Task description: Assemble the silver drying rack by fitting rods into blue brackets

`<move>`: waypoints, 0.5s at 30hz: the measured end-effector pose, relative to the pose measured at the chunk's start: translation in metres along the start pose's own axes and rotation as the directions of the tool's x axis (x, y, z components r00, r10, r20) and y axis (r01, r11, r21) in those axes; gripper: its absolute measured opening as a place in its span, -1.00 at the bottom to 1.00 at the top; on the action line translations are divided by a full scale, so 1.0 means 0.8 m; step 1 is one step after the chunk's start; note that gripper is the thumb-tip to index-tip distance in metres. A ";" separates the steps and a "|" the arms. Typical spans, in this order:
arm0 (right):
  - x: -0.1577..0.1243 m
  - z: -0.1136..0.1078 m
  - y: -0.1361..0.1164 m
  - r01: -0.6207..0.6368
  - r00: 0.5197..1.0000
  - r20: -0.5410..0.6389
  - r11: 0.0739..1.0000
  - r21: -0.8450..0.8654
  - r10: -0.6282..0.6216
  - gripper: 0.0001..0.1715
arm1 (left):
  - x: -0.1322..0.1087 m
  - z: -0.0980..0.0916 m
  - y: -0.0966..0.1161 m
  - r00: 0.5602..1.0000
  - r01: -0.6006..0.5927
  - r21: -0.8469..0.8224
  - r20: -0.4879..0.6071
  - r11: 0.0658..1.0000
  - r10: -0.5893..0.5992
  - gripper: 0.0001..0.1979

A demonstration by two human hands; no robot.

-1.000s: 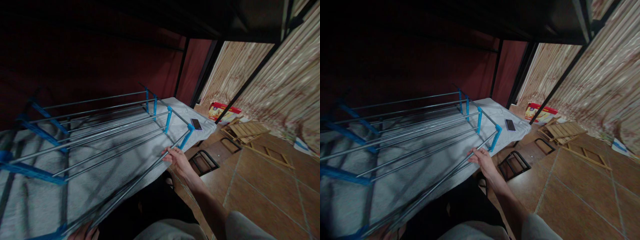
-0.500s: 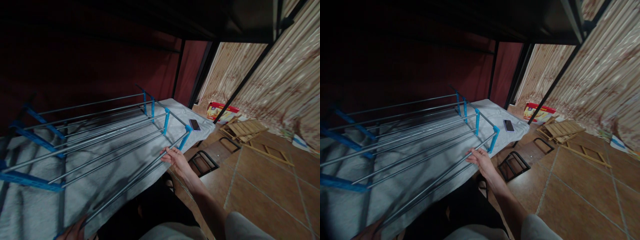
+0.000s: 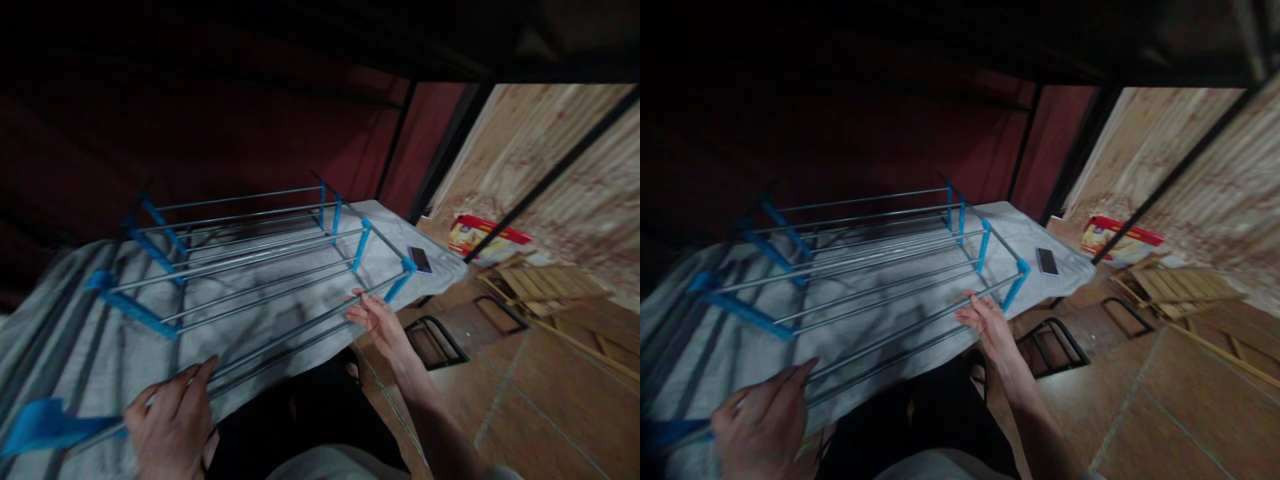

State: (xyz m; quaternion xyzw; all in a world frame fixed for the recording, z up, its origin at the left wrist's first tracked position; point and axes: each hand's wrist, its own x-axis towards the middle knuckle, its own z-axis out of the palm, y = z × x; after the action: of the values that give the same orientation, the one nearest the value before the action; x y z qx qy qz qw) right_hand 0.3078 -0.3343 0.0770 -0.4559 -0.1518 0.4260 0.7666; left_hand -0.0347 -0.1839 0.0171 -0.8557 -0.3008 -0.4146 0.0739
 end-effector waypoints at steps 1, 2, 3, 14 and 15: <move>-0.004 -0.002 0.001 -0.017 1.000 0.000 1.000 -0.018 0.017 -0.66 | 0.009 -0.009 0.014 0.999 -0.028 0.091 0.023 0.995 0.026 -0.45; -0.008 -0.004 0.002 -0.042 0.999 0.008 0.998 -0.045 0.043 -0.67 | 0.015 -0.015 0.027 0.999 -0.028 0.141 0.046 0.990 0.022 -0.44; -0.013 -0.006 0.003 -0.073 0.997 0.022 0.994 -0.086 0.076 -0.70 | 0.020 -0.020 0.037 0.996 -0.017 0.154 0.089 0.988 0.003 -0.45; -0.085 0.051 -0.041 0.327 0.872 0.486 0.670 -0.666 0.057 -0.75 | 0.036 -0.050 0.090 0.978 0.159 0.287 0.086 0.945 -0.190 -0.54; -0.088 0.066 -0.049 0.407 0.855 0.519 0.631 -0.660 -0.008 -0.77 | 0.040 -0.055 0.096 0.978 0.170 0.296 0.069 0.940 -0.199 -0.54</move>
State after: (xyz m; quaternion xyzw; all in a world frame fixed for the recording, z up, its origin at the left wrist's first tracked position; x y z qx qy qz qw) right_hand 0.2534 -0.3688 0.1490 -0.5917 -0.5475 0.3269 0.4932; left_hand -0.0049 -0.2480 0.0791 -0.8229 -0.4403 -0.3290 0.1440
